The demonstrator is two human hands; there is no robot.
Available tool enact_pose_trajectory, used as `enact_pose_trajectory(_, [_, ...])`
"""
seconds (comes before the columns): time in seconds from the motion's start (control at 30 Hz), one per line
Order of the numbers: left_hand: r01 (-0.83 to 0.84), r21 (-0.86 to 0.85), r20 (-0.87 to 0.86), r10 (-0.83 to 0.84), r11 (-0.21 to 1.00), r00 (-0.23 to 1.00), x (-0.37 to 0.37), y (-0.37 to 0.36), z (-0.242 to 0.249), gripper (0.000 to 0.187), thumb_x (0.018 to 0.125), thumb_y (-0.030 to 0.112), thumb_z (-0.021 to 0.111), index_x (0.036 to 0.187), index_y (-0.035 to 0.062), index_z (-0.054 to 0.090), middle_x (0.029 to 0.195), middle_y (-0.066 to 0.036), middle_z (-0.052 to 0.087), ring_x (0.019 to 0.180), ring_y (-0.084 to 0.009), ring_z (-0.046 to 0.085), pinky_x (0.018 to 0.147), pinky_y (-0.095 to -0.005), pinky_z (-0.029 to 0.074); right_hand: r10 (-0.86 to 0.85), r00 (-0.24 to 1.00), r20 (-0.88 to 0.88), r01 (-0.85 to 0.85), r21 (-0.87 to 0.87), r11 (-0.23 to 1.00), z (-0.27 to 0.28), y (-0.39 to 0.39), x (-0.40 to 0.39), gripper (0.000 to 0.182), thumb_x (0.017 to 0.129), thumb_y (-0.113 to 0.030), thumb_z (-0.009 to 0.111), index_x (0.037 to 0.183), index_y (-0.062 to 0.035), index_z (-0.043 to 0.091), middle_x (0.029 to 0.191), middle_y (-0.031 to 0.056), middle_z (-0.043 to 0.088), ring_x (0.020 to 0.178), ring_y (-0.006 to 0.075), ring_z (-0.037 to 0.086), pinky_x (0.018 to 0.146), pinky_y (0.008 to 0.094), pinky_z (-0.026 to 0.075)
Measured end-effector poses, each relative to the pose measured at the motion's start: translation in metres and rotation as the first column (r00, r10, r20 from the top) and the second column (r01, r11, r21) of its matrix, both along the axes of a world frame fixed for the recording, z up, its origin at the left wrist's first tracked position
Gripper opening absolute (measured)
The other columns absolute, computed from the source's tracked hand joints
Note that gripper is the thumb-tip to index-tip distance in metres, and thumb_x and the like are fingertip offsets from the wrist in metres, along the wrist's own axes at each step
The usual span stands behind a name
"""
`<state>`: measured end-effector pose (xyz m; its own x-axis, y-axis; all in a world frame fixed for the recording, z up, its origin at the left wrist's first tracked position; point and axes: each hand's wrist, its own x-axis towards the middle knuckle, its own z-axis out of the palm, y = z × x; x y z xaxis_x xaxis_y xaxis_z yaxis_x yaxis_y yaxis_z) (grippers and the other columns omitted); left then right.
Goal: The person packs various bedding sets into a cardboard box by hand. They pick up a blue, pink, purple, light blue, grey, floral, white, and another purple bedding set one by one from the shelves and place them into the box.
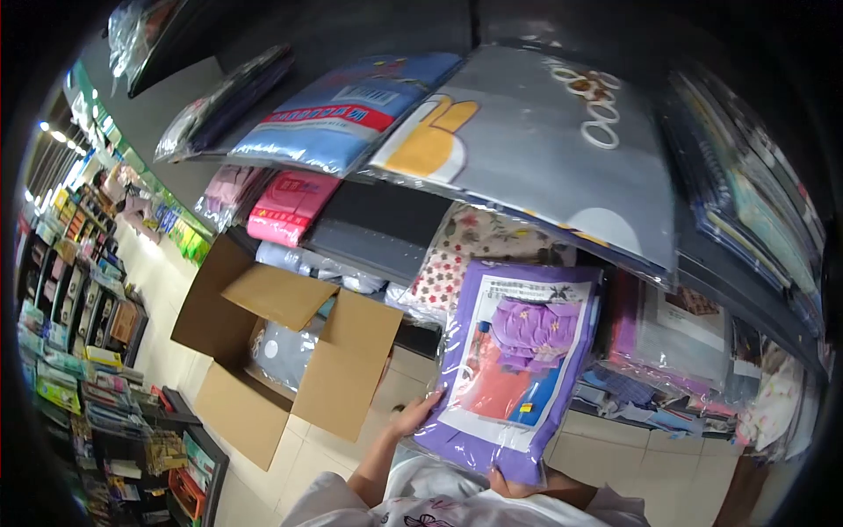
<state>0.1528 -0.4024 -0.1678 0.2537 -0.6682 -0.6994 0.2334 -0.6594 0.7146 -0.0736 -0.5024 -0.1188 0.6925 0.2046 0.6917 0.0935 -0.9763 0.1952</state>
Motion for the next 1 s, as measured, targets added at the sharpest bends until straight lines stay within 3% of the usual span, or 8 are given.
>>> enact_pose_trajectory(0.3, [0.065, -0.162, 0.417, 0.009, 0.985, 0.909, 0.029, 0.056, -0.005, 0.052, 0.082, 0.044, 0.041, 0.073, -0.0048, 0.057, 0.074, -0.015, 0.054, 0.07, -0.0209, 0.051, 0.068, -0.0305, 0.038, 0.386, 0.921, -0.043, -0.387, -0.197, 0.901, 0.016, -0.013, 0.042, 0.021, 0.077, -0.015, 0.048, 0.083, 0.0056, 0.048, 0.073, 0.0174, 0.052, 0.069, 0.0309, 0.054, 0.06, 0.0454, 0.044])
enact_pose_trajectory(0.43, [0.014, -0.277, 0.442, 0.114, 0.961, 0.89, 0.049, 0.093, 0.017, 0.053, 0.08, 0.044, 0.045, 0.06, -0.0045, 0.056, 0.067, -0.014, 0.051, 0.066, -0.0227, 0.05, 0.063, -0.0299, 0.038, 0.563, 0.823, -0.067, -0.56, -0.26, 0.787, 0.014, -0.023, 0.052, 0.02, 0.077, -0.014, 0.048, 0.083, 0.0057, 0.048, 0.073, 0.0172, 0.052, 0.068, 0.0304, 0.054, 0.06, 0.0451, 0.045])
enact_pose_trajectory(0.53, [-0.068, -0.13, 0.371, 0.112, 0.989, 0.922, 0.065, 0.13, 0.028, 0.052, 0.079, 0.044, 0.046, 0.067, -0.0043, 0.058, 0.075, -0.013, 0.056, 0.071, -0.021, 0.052, 0.065, -0.0288, 0.039, 0.664, 0.744, -0.078, -0.653, -0.296, 0.697, 0.022, -0.014, 0.083, 0.02, 0.077, -0.013, 0.047, 0.083, 0.0058, 0.048, 0.073, 0.0171, 0.052, 0.068, 0.03, 0.055, 0.059, 0.0448, 0.045])
enact_pose_trajectory(0.6, [-0.209, -0.164, 0.305, 0.251, 0.964, 0.919, 0.067, 0.159, 0.021, 0.05, 0.08, 0.042, 0.048, 0.068, -0.0054, 0.058, 0.076, -0.011, 0.056, 0.073, -0.0159, 0.051, 0.066, -0.0263, 0.038, 0.717, 0.692, -0.08, -0.699, -0.322, 0.639, 0.033, 0.035, 0.133, 0.019, 0.077, -0.013, 0.047, 0.083, 0.0059, 0.048, 0.073, 0.017, 0.052, 0.068, 0.0298, 0.055, 0.059, 0.0446, 0.046])
enact_pose_trajectory(0.67, [-0.411, 0.022, 0.243, 0.394, 0.912, 0.887, 0.072, 0.185, 0.045, 0.052, 0.078, 0.046, 0.047, 0.077, -0.0044, 0.06, 0.077, -0.01, 0.059, 0.073, -0.0173, 0.054, 0.068, -0.0255, 0.04, 0.763, 0.641, -0.082, -0.735, -0.351, 0.58, 0.038, 0.084, 0.167, 0.019, 0.077, -0.012, 0.047, 0.082, 0.0059, 0.048, 0.072, 0.0169, 0.052, 0.068, 0.0295, 0.055, 0.058, 0.0445, 0.046])
enact_pose_trajectory(0.87, [-0.625, 0.224, 0.341, 0.541, 0.747, 0.769, 0.077, 0.26, 0.061, 0.048, 0.078, 0.045, 0.047, 0.085, -0.0005, 0.062, 0.072, -0.015, 0.061, 0.064, -0.0173, 0.056, 0.063, -0.0276, 0.043, 0.873, 0.478, -0.097, -0.81, -0.433, 0.395, 0.056, 0.129, 0.245, 0.018, 0.076, -0.011, 0.047, 0.082, 0.0061, 0.048, 0.072, 0.0167, 0.052, 0.067, 0.0288, 0.056, 0.058, 0.0441, 0.046])
enact_pose_trajectory(0.93, [-0.742, 0.215, 0.428, 0.622, 0.635, 0.656, 0.076, 0.286, 0.055, 0.048, 0.077, 0.046, 0.045, 0.077, 0.0008, 0.062, 0.062, -0.018, 0.058, 0.061, -0.0261, 0.057, 0.061, -0.0318, 0.043, 0.907, 0.284, -0.311, -0.827, 0.4, 0.396, 0.057, 0.149, 0.262, 0.016, 0.075, -0.008, 0.049, 0.08, 0.0075, 0.046, 0.075, 0.0169, 0.053, 0.065, 0.0233, 0.057, 0.055, 0.0422, 0.049])
enact_pose_trajectory(1.0, [-0.776, 0.204, 0.458, 0.642, 0.597, 0.615, 0.08, 0.309, 0.048, 0.048, 0.078, 0.044, 0.043, 0.072, -0.0008, 0.061, 0.06, -0.02, 0.055, 0.06, -0.0296, 0.056, 0.061, -0.0336, 0.042, 0.938, 0.243, -0.247, -0.747, 0.569, 0.344, 0.045, 0.166, 0.273, 0.015, 0.076, -0.005, 0.049, 0.081, 0.009, 0.046, 0.076, 0.0159, 0.054, 0.065, 0.0217, 0.056, 0.059, 0.0396, 0.05])
